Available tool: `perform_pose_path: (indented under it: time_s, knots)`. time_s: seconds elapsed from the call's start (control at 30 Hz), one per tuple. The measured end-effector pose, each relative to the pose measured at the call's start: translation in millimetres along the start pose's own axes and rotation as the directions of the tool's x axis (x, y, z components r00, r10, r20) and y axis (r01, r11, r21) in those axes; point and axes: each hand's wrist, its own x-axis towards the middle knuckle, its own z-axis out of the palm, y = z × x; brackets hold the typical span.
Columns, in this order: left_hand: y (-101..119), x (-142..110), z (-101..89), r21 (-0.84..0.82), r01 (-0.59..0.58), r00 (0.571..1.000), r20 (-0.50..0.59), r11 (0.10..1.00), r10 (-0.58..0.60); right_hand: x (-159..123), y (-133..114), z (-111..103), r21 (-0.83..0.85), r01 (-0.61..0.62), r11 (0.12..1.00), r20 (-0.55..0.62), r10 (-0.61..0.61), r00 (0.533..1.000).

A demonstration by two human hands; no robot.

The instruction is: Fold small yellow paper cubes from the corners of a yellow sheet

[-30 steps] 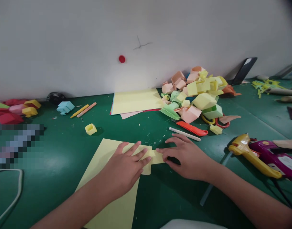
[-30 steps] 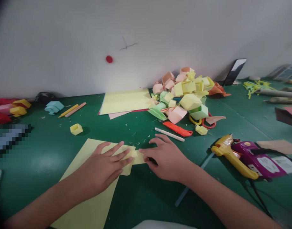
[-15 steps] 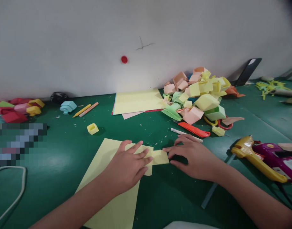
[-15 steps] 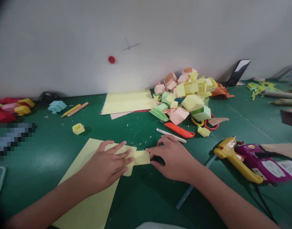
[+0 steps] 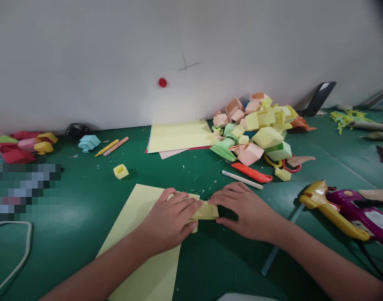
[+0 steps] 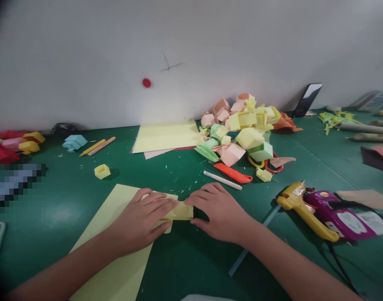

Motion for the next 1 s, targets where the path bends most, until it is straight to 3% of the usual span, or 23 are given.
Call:
perform_pose_path:
  time_s: [0.43,0.57,0.73,0.87,1.0]
  knots:
    - [-1.7,1.3,4.3,-0.076,0.023,0.999,-0.025,0.997,-0.025,2.7,-11.2,6.6,0.040,0.041,0.998,-0.009,-0.041,0.999]
    - [-3.2,2.3,4.6,-0.114,0.138,0.987,-0.069,0.984,-0.146,2.3,-8.6,11.1,0.052,0.040,0.998,-0.092,-0.035,0.995]
    - [-3.9,3.1,1.3,-0.200,0.299,0.935,-0.132,0.933,-0.328,1.2,-3.7,12.7,0.215,-0.147,0.965,-0.200,0.191,0.961]
    - [-1.7,4.0,-1.1,-0.273,0.369,0.899,-0.138,0.889,-0.416,2.5,-4.4,9.2,0.336,-0.292,0.895,-0.193,0.369,0.909]
    - [0.1,5.1,-0.9,-0.384,0.417,0.873,-0.084,0.824,-0.481,4.3,-6.7,6.3,0.430,-0.348,0.833,-0.144,0.444,0.885]
